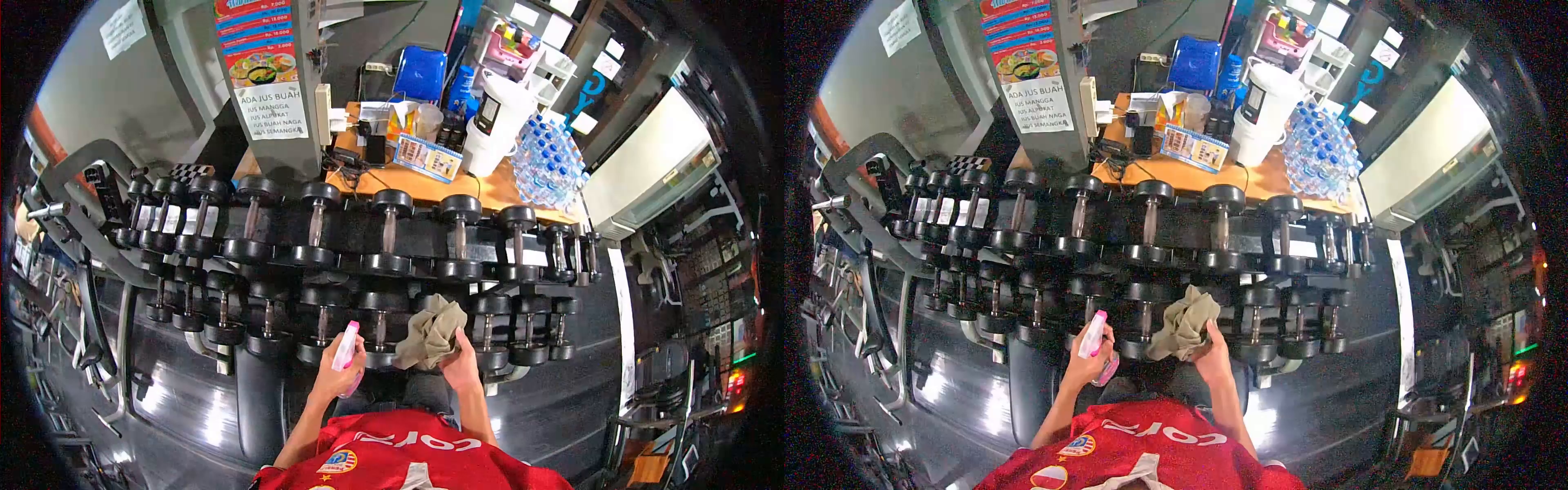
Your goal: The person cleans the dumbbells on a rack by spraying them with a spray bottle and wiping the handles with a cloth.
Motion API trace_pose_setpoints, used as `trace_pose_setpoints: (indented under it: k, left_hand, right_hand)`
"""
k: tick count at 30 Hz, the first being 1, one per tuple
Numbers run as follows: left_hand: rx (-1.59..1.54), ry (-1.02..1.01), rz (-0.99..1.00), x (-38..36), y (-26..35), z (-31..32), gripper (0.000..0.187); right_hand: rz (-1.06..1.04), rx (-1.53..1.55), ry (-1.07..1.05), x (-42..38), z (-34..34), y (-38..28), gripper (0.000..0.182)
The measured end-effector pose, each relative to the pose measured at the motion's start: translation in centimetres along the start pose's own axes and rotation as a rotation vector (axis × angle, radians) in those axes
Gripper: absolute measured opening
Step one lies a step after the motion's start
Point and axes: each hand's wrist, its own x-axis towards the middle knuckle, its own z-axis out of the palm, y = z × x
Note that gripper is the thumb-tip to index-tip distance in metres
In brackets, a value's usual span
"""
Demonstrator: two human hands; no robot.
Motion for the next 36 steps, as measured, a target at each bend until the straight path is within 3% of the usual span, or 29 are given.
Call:
trace_pose_setpoints:
  k: [7, 9, 14, 19, 23, 25, 30, 36]
  left_hand:
    - [0.076, 0.151, 0.073, 4.5, -0.1, 4.0, 0.016]
    - [0.028, 0.215, 0.034, 6.1, 0.1, 5.6, 0.015]
    - [0.129, 0.370, 0.027, 10.8, 1.3, 9.0, 0.019]
    - [0.223, 0.447, 0.004, 15.1, 3.3, 9.7, 0.016]
    - [0.195, 0.379, -0.013, 18.9, 3.6, 7.3, 0.014]
    - [0.270, 0.300, -0.058, 21.1, 3.6, 6.0, 0.016]
    - [0.323, 0.154, -0.149, 26.6, 3.1, 3.7, 0.017]
    - [0.358, 0.020, -0.202, 30.7, 0.9, 2.3, 0.017]
  right_hand:
    - [0.143, -0.092, -0.008, 5.5, -3.8, -3.9, 0.049]
    - [0.122, -0.208, 0.001, 6.2, -2.8, -6.2, 0.048]
    - [0.125, -0.110, -0.045, 9.7, -2.6, -11.0, 0.045]
    - [0.157, -0.199, -0.118, 14.0, -3.6, -13.8, 0.045]
    - [0.175, -0.264, -0.155, 15.7, -1.6, -14.2, 0.043]
    - [0.090, -0.222, -0.154, 16.0, -0.8, -13.3, 0.044]
    - [0.111, -0.086, 0.003, 15.9, 0.0, -9.6, 0.045]
    - [0.054, 0.003, 0.043, 15.8, 1.8, -7.7, 0.043]
